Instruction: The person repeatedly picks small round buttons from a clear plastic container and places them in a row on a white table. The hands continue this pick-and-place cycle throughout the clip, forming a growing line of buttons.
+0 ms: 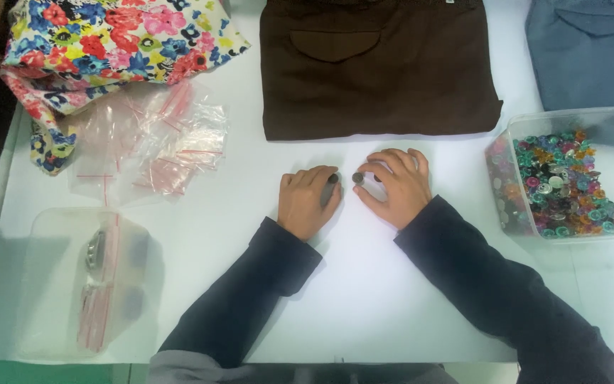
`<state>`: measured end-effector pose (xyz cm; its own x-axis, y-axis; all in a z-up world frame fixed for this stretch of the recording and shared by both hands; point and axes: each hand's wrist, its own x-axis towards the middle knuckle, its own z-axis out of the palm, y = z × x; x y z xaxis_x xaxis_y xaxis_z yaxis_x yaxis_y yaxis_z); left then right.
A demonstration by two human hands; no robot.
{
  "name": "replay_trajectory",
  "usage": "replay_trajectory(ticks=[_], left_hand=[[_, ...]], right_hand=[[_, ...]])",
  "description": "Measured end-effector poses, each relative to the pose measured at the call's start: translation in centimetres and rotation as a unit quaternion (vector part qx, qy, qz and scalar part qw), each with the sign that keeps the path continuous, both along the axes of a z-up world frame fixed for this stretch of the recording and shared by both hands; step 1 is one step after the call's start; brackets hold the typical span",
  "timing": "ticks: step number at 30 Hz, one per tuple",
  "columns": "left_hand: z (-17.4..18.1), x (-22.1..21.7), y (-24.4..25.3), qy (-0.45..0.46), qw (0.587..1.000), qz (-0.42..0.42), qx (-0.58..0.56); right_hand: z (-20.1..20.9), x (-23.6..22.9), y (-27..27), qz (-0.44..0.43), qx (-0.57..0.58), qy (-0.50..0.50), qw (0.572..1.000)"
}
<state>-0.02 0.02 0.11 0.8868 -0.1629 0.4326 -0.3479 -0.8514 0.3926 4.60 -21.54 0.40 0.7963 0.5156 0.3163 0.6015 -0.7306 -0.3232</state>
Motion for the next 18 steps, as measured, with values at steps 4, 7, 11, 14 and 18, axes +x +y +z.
replay_trajectory(ticks=[4,7,11,14,18], left_hand=[[0.4,-0.1,-0.1,0.007,1.000,0.001,-0.002],[0.6,-0.1,0.0,0.012,1.000,0.002,0.007],[0.5,-0.1,0.0,0.007,1.000,0.010,0.018],[0.4,-0.1,0.1,0.005,1.000,0.016,0.020],[0.2,-0.1,0.2,0.016,0.999,0.019,0.023]], right_hand=[[0.0,-0.1,-0.2,-0.009,-0.004,0.007,1.000],[0.0,-0.1,-0.7,-0.023,-0.007,0.031,0.999],[-0.5,0.3,-2.3,-0.017,0.028,-0.027,0.999],[-1.1,0.7,-3.4,-0.023,0.028,-0.057,0.998],[-1.5,0.9,-4.1,-0.013,0.046,-0.093,0.995]])
